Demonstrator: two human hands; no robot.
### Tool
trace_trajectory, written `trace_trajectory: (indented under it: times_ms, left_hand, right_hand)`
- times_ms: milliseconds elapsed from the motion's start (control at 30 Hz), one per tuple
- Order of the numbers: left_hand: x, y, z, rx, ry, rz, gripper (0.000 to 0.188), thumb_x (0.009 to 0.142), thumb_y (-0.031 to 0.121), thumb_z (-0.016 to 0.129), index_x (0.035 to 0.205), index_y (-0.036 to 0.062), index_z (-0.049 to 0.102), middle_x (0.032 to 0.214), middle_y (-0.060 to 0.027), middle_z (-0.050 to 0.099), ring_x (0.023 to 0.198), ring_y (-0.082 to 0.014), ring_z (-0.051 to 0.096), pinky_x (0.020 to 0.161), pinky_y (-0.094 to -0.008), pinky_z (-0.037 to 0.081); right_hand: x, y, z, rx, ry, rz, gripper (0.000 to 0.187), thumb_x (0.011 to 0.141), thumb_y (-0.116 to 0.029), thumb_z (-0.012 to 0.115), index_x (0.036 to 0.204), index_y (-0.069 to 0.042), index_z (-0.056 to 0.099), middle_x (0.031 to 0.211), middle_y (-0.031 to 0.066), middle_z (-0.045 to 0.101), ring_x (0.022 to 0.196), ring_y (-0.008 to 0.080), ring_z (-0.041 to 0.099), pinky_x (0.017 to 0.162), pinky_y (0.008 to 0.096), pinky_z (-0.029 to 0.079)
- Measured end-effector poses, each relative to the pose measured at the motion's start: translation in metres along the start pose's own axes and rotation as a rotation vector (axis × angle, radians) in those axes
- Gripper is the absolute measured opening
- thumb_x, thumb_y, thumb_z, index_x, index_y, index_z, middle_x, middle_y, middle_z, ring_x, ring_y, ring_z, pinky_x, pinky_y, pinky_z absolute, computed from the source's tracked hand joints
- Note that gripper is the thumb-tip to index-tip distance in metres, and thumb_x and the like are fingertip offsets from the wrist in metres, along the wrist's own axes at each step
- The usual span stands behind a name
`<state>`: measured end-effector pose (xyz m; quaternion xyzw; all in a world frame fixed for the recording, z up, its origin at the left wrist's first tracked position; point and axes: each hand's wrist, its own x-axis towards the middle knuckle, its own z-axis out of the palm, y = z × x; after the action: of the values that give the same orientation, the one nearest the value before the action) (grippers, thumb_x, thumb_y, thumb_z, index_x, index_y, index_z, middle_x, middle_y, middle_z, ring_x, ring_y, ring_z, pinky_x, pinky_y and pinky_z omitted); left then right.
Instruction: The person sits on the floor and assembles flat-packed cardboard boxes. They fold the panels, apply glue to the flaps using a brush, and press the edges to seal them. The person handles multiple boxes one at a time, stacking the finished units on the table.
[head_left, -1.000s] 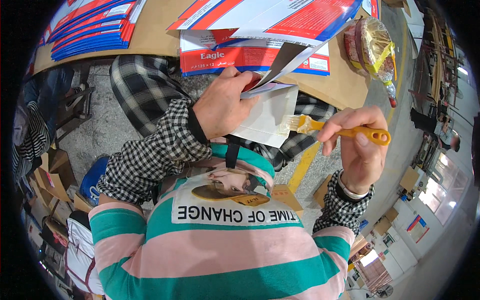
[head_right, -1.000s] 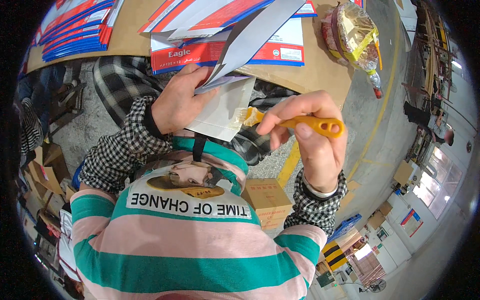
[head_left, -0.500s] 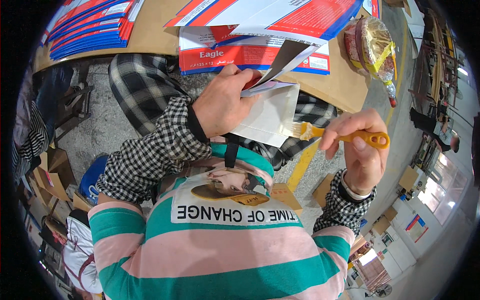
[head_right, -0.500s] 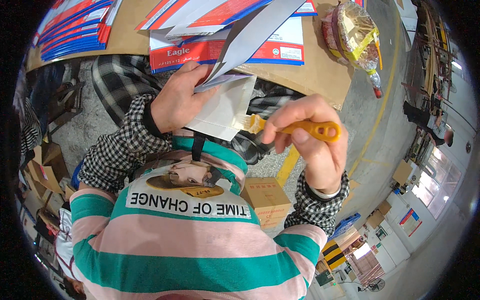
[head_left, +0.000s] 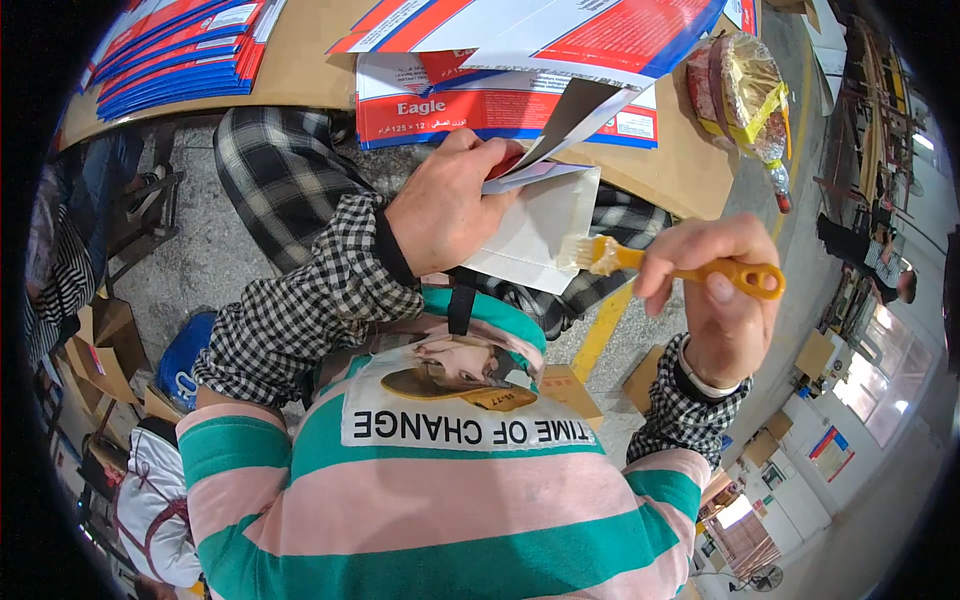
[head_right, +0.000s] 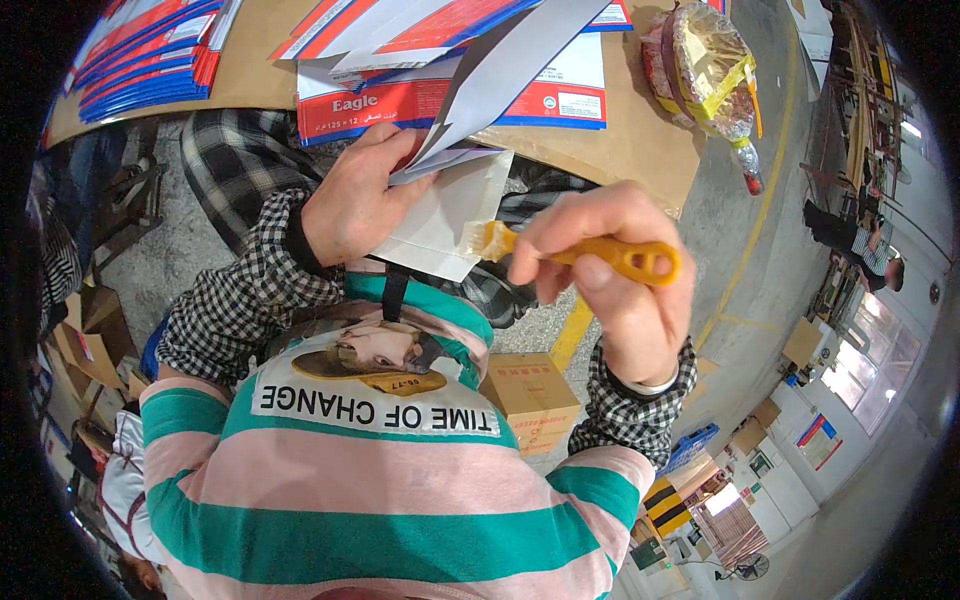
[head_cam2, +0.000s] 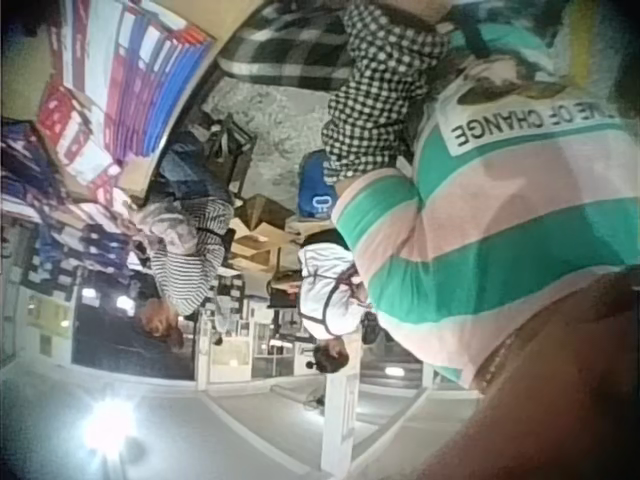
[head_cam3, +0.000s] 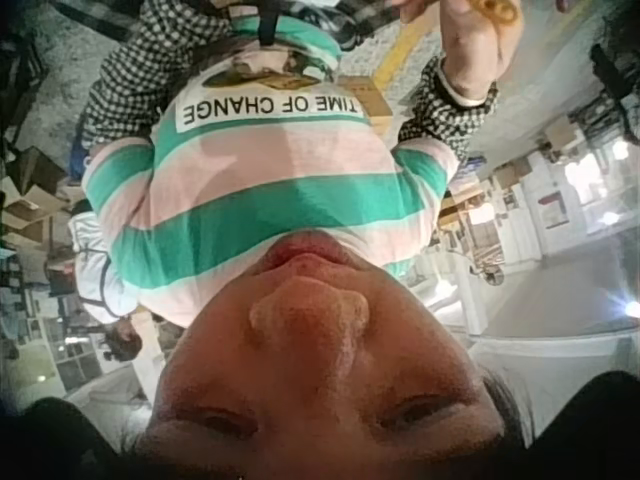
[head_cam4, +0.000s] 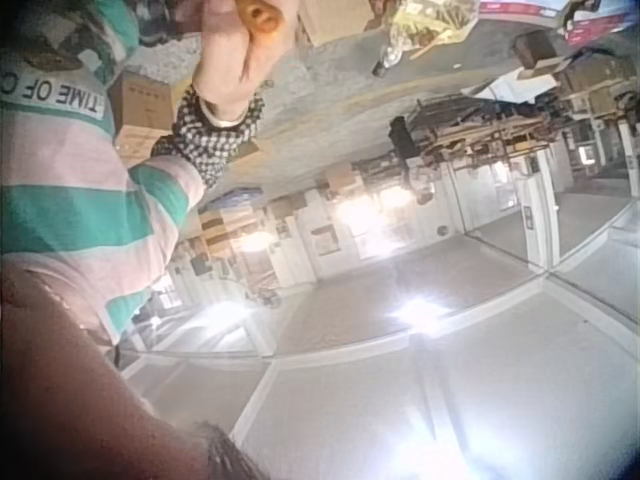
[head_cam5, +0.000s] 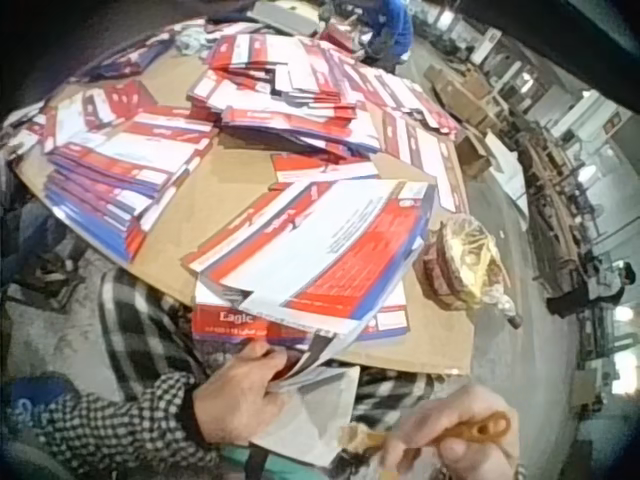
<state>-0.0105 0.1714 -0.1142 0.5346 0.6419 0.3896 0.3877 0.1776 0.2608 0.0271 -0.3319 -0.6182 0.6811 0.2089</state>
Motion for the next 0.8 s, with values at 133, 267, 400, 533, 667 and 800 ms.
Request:
trace_trajectory:
  times_ms: [133,267,400,533,667,800]
  left_hand:
    - [0.000,0.000,-0.004,0.000,-0.020,0.010,0.035,0.083,0.010,0.063,0.116,-0.0013,0.057,0.103,-0.0217,0.056,0.099,-0.0376,0.054,0.086,-0.0417,0.045]
    - [0.000,0.002,-0.003,-0.044,-0.046,0.000,0.035,0.082,0.009,0.063,0.115,-0.0027,0.056,0.103,-0.0232,0.055,0.099,-0.0385,0.054,0.087,-0.0430,0.045]
    - [0.000,0.002,-0.004,-0.039,-0.023,0.021,0.035,0.083,0.010,0.063,0.116,-0.0017,0.057,0.103,-0.0218,0.056,0.099,-0.0374,0.054,0.086,-0.0418,0.045]
    - [-0.001,0.001,-0.003,0.014,-0.020,0.012,0.034,0.085,0.011,0.064,0.117,-0.0001,0.058,0.102,-0.0191,0.058,0.098,-0.0355,0.055,0.085,-0.0394,0.046]
    - [-0.001,0.001,-0.002,0.003,-0.010,0.025,0.035,0.085,0.011,0.064,0.117,-0.0006,0.058,0.103,-0.0197,0.058,0.099,-0.0357,0.055,0.086,-0.0393,0.046]
    - [-0.001,0.002,-0.003,-0.033,-0.002,0.056,0.035,0.085,0.011,0.063,0.117,-0.0007,0.058,0.104,-0.0199,0.059,0.099,-0.0357,0.056,0.086,-0.0391,0.046]
  right_hand:
    - [-0.006,-0.002,-0.014,-0.074,-0.064,0.086,0.024,0.084,-0.019,0.051,0.095,0.003,0.055,0.082,0.0165,0.064,0.064,0.0141,0.054,0.058,0.0256,0.045]
    - [-0.002,-0.001,-0.002,-0.033,0.047,-0.064,0.024,0.086,-0.022,0.051,0.091,0.001,0.052,0.070,0.0208,0.060,0.056,0.0185,0.053,0.049,0.0257,0.042]
    - [-0.002,-0.001,-0.005,-0.125,-0.041,0.036,0.025,0.087,-0.022,0.052,0.094,0.002,0.051,0.073,0.0217,0.060,0.058,0.0195,0.054,0.050,0.0258,0.044]
    - [-0.006,-0.004,-0.011,0.004,0.052,-0.017,0.025,0.084,-0.018,0.051,0.096,0.003,0.054,0.081,0.0160,0.064,0.060,0.0129,0.051,0.056,0.0258,0.043]
    - [-0.004,0.000,-0.007,-0.086,-0.001,0.087,0.024,0.086,-0.021,0.051,0.094,0.002,0.053,0.082,0.0187,0.064,0.059,0.0138,0.053,0.055,0.0254,0.044]
    - [-0.005,-0.002,-0.014,0.024,0.037,-0.025,0.022,0.086,-0.016,0.051,0.096,0.003,0.054,0.082,0.0168,0.064,0.061,0.0135,0.054,0.057,0.0248,0.044]
